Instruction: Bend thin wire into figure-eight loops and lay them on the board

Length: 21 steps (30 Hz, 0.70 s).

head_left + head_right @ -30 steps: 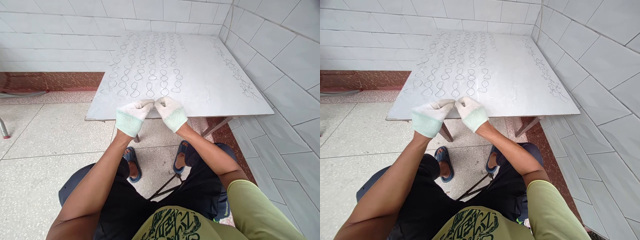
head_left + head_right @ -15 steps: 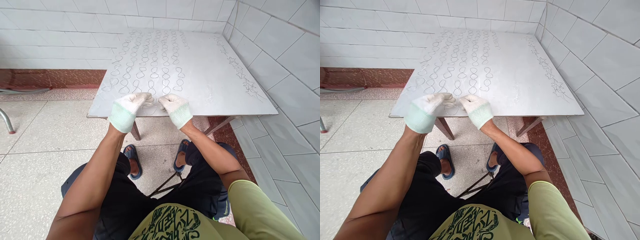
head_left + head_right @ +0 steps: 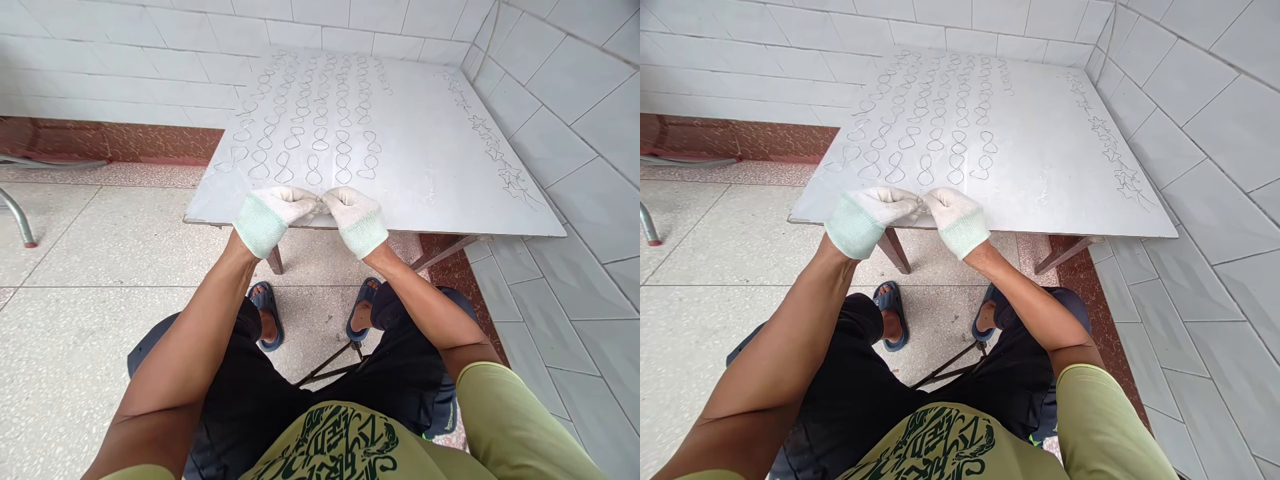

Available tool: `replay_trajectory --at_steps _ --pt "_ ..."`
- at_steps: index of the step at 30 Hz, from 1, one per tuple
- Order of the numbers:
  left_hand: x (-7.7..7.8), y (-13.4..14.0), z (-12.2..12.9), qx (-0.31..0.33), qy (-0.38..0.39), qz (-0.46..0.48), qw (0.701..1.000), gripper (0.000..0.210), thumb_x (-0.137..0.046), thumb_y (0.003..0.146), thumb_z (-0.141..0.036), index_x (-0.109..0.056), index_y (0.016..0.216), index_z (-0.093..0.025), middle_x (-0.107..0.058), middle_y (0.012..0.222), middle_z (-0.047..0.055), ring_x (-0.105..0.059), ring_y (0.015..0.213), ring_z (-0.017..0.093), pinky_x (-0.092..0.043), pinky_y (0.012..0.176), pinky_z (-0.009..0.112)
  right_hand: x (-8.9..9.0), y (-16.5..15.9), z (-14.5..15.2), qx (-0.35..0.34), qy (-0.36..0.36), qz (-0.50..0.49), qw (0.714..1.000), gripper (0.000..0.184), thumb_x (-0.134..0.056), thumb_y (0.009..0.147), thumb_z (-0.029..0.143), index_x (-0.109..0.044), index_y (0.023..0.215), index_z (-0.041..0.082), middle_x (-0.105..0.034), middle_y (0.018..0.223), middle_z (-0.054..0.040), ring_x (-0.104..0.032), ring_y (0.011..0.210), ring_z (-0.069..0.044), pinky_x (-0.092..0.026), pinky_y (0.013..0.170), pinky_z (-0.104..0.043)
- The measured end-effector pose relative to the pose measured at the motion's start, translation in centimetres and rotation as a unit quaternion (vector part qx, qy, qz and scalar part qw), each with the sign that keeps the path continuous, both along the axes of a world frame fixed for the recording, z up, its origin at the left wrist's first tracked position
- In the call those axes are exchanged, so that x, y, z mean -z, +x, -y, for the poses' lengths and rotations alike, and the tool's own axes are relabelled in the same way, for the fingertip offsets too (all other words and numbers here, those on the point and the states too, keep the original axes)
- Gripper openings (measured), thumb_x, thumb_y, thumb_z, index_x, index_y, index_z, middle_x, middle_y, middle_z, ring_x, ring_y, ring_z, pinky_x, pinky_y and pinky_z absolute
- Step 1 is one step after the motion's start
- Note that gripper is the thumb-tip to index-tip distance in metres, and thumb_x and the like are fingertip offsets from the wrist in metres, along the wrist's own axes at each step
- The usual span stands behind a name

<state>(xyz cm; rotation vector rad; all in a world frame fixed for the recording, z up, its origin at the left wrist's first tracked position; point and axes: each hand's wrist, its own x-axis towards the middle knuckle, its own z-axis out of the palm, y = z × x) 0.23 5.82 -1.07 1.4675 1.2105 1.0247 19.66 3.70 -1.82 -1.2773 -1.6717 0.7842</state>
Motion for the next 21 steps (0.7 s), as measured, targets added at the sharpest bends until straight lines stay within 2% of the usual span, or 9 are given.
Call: replay_trajectory --at_steps 4,7,10,14,17,21 --pt "-0.4 0.4 0.2 -0.004 0.010 -0.018 1.000 0.042 -0.092 0.077 -0.061 -0.087 0.087 -0.020 -0.087 0.092 0.014 -0.082 0.094 0.034 -0.070 0.078 0.043 1.1 0.0 -0.5 0.021 0.035 -0.005 0.999 0.034 -0.054 0.118 0.041 -0.085 0.119 0.026 -0.084 0.131 -0.0053 -0.075 0.134 -0.026 -0.055 0.125 -0.046" --pt "-1.2 0.8 0.7 -0.017 0.033 -0.069 0.997 0.038 -0.087 0.080 -0.057 -0.090 0.092 -0.021 -0.089 0.102 0.015 -0.082 0.104 0.039 -0.071 0.080 0.044 1.7 0.1 -0.7 0.031 0.052 -0.009 0.998 0.033 -0.057 0.116 0.037 -0.087 0.130 0.035 -0.081 0.137 0.0008 -0.070 0.149 -0.029 -0.052 0.132 -0.053" --pt "-1.8 1.1 1.1 -0.041 0.073 -0.111 0.990 0.038 -0.081 0.084 -0.053 -0.092 0.101 -0.020 -0.091 0.114 0.013 -0.081 0.114 0.040 -0.071 0.094 0.046 2.0 0.2 -0.9 0.032 0.055 -0.001 0.998 0.033 -0.059 0.116 0.036 -0.089 0.131 0.041 -0.080 0.130 0.0024 -0.070 0.150 -0.031 -0.055 0.130 -0.055" --pt "-1.9 1.3 1.4 -0.025 0.087 -0.137 0.986 0.036 -0.076 0.088 -0.052 -0.092 0.103 -0.023 -0.091 0.116 0.011 -0.082 0.118 0.038 -0.067 0.108 0.049 2.4 0.4 -1.3 0.013 0.061 0.032 0.998 0.030 -0.063 0.115 0.033 -0.089 0.129 0.039 -0.077 0.121 -0.0010 -0.070 0.149 -0.033 -0.060 0.126 -0.053" --pt "-1.9 1.4 1.4 -0.038 0.085 -0.138 0.986 0.037 -0.079 0.088 -0.051 -0.091 0.104 -0.020 -0.091 0.118 0.013 -0.081 0.124 0.042 -0.067 0.108 0.052 3.0 0.6 -1.6 -0.001 0.076 0.050 0.996 0.031 -0.061 0.116 0.029 -0.088 0.130 0.035 -0.077 0.121 -0.0035 -0.069 0.149 -0.033 -0.057 0.129 -0.054" --pt "-1.8 1.7 1.6 -0.028 0.046 -0.101 0.993 0.035 -0.081 0.088 -0.057 -0.088 0.092 -0.023 -0.090 0.104 0.013 -0.081 0.117 0.043 -0.068 0.103 0.057 3.9 0.5 -1.8 -0.016 0.091 0.053 0.994 0.030 -0.061 0.116 0.030 -0.087 0.129 0.033 -0.078 0.120 -0.0048 -0.069 0.147 -0.032 -0.055 0.132 -0.054"
